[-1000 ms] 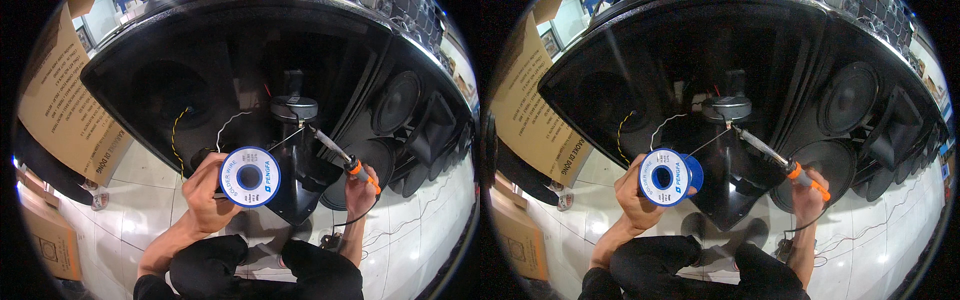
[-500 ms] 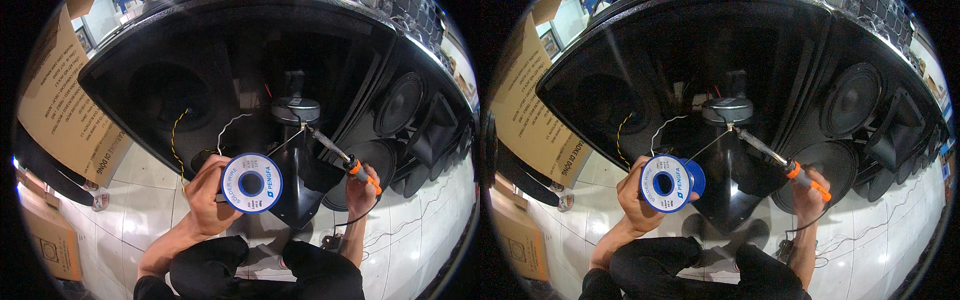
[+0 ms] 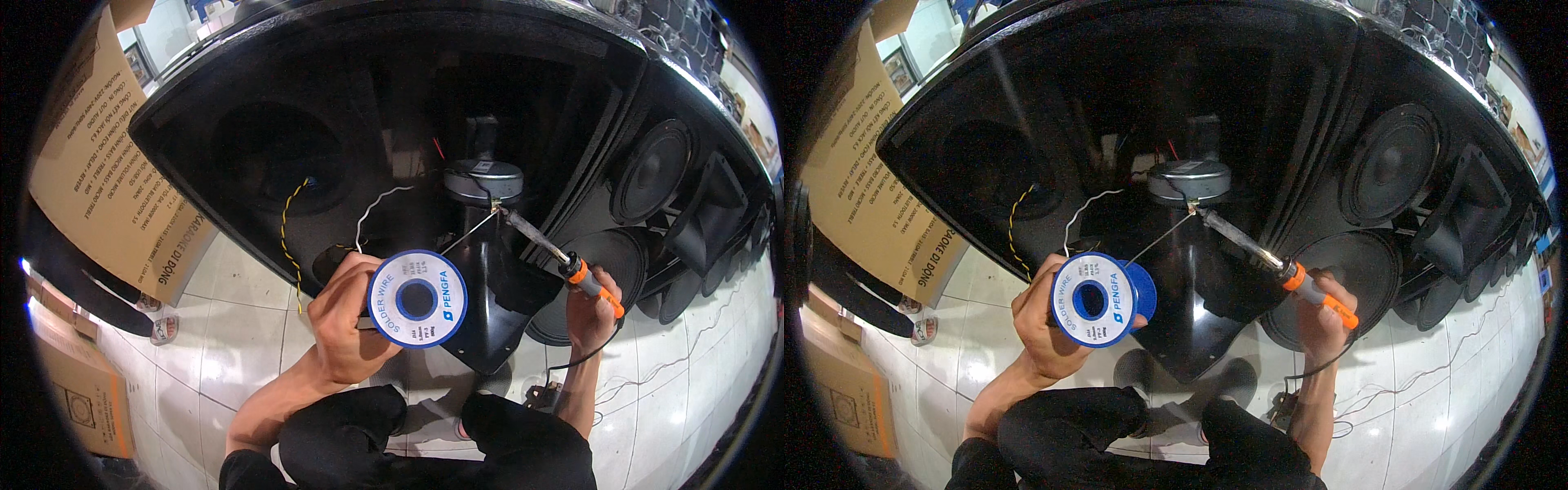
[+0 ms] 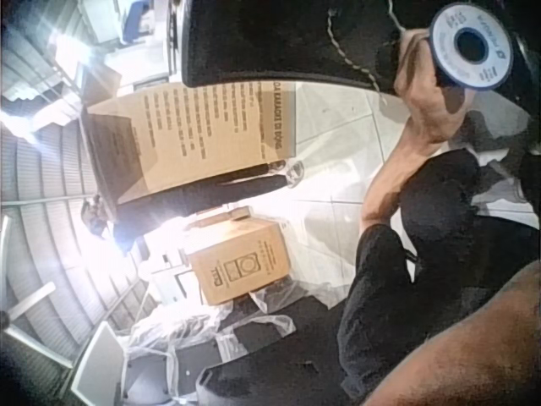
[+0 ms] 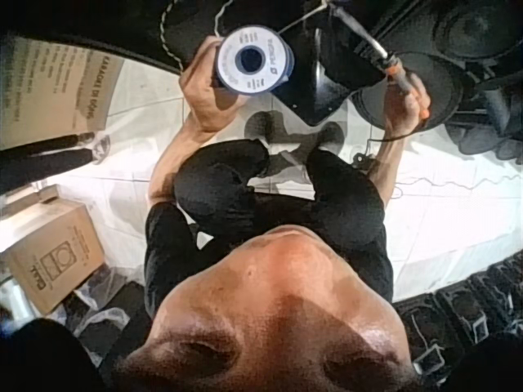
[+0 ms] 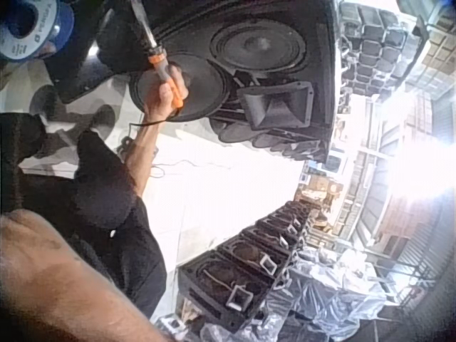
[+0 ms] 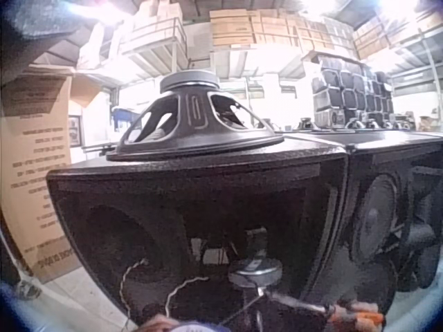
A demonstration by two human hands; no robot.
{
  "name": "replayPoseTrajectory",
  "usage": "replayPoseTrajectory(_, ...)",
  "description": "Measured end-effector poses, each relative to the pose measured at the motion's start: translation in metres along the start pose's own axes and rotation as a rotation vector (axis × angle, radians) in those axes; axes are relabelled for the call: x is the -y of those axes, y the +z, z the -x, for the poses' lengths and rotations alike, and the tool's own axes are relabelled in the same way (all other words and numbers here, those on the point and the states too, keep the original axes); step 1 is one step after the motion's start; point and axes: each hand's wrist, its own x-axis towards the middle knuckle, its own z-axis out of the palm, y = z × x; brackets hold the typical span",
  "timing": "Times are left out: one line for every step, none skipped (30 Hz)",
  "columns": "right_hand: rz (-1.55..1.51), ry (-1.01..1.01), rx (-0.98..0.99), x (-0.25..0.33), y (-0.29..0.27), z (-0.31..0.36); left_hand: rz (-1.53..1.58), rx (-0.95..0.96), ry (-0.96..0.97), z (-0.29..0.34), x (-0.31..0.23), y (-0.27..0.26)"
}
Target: The person sits on the floor and uses a soldering iron and solder to connect wires to the terminals of a large speaker driver and a horn tweeter inside a speaker cabinet. The person solders multiple connections, then places the speaker driver into the cabinet.
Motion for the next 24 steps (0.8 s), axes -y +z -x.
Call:
replayPoseTrajectory(0.022, 0.003, -0.044, 0.000, -0.001, 0.001, -0.002, -0.004, 0.000, 0.000, 0.000, 0.000)
replayPoseTrajectory(0.043, 0.006, -0.088, -0.001, -0.001, 0.003, -0.003, -0.007, 0.001, -0.001, 0.000, 0.000)
replayPoseTrajectory(0.062, 0.010, -0.132, -0.002, -0.002, 0.005, -0.008, -0.010, 0.000, -0.001, -0.001, 0.000)
replayPoseTrajectory(0.061, 0.013, -0.131, -0.002, -0.001, 0.004, -0.005, -0.013, 0.005, -0.001, 0.000, 0.000)
replayPoseTrajectory(0.060, 0.015, -0.129, -0.001, 0.001, 0.004, -0.002, -0.016, 0.010, -0.001, 0.001, 0.001)
replayPoseTrajectory(0.059, 0.018, -0.128, -0.002, 0.002, 0.003, 0.001, -0.020, 0.015, -0.001, 0.001, 0.001)
replayPoseTrajectory(0.055, 0.014, -0.124, -0.002, 0.001, 0.003, 0.006, -0.016, 0.004, -0.001, 0.000, 0.000)
replayPoseTrajectory(0.052, 0.010, -0.121, -0.003, 0.001, 0.003, 0.011, -0.013, -0.006, -0.001, 0.000, 0.000)
replayPoseTrajectory(0.050, 0.007, -0.117, -0.004, 0.001, 0.003, 0.017, -0.011, -0.017, -0.001, -0.001, 0.000)
replayPoseTrajectory(0.073, -0.001, -0.153, -0.004, 0.001, 0.004, 0.016, -0.008, -0.025, 0.000, -0.001, 0.000)
replayPoseTrajectory(0.096, -0.009, -0.189, -0.004, 0.002, 0.007, 0.014, -0.005, -0.034, 0.000, 0.000, 0.001)
replayPoseTrajectory(0.120, -0.017, -0.226, -0.004, 0.002, 0.009, 0.014, -0.002, -0.042, 0.001, 0.000, 0.001)
replayPoseTrajectory(0.146, -0.020, -0.183, -0.001, -0.001, 0.008, 0.015, -0.002, -0.040, 0.000, -0.001, 0.001)
replayPoseTrajectory(0.172, -0.022, -0.141, 0.004, -0.007, 0.007, 0.016, -0.003, -0.037, -0.001, -0.001, 0.001)
replayPoseTrajectory(0.195, -0.024, -0.099, 0.006, -0.009, 0.007, 0.014, -0.002, -0.034, -0.001, -0.001, 0.001)
replayPoseTrajectory(0.235, -0.041, -0.092, 0.007, -0.008, 0.006, 0.014, 0.002, -0.026, -0.002, 0.000, 0.000)
replayPoseTrajectory(0.275, -0.057, -0.086, 0.008, -0.007, 0.005, 0.015, 0.006, -0.018, -0.002, 0.000, 0.001)
replayPoseTrajectory(0.315, -0.074, -0.080, 0.008, -0.006, 0.005, 0.014, 0.011, -0.010, -0.002, 0.001, 0.000)
replayPoseTrajectory(0.340, -0.079, -0.063, 0.009, -0.005, 0.004, 0.012, 0.007, -0.013, -0.002, 0.000, 0.001)
replayPoseTrajectory(0.365, -0.084, -0.047, 0.010, -0.005, 0.004, 0.010, 0.003, -0.016, -0.001, 0.000, 0.001)
replayPoseTrajectory(0.394, -0.090, -0.031, 0.011, -0.005, 0.004, 0.011, -0.001, -0.017, -0.001, -0.001, 0.001)
replayPoseTrajectory(0.395, -0.093, -0.043, 0.011, -0.004, 0.004, 0.011, -0.004, -0.016, -0.002, -0.001, 0.002)
replayPoseTrajectory(0.396, -0.095, -0.055, 0.011, -0.003, 0.005, 0.010, -0.006, -0.014, -0.002, -0.001, 0.002)
replayPoseTrajectory(0.396, -0.099, -0.067, 0.010, -0.002, 0.006, 0.009, -0.008, -0.012, -0.003, -0.001, 0.002)
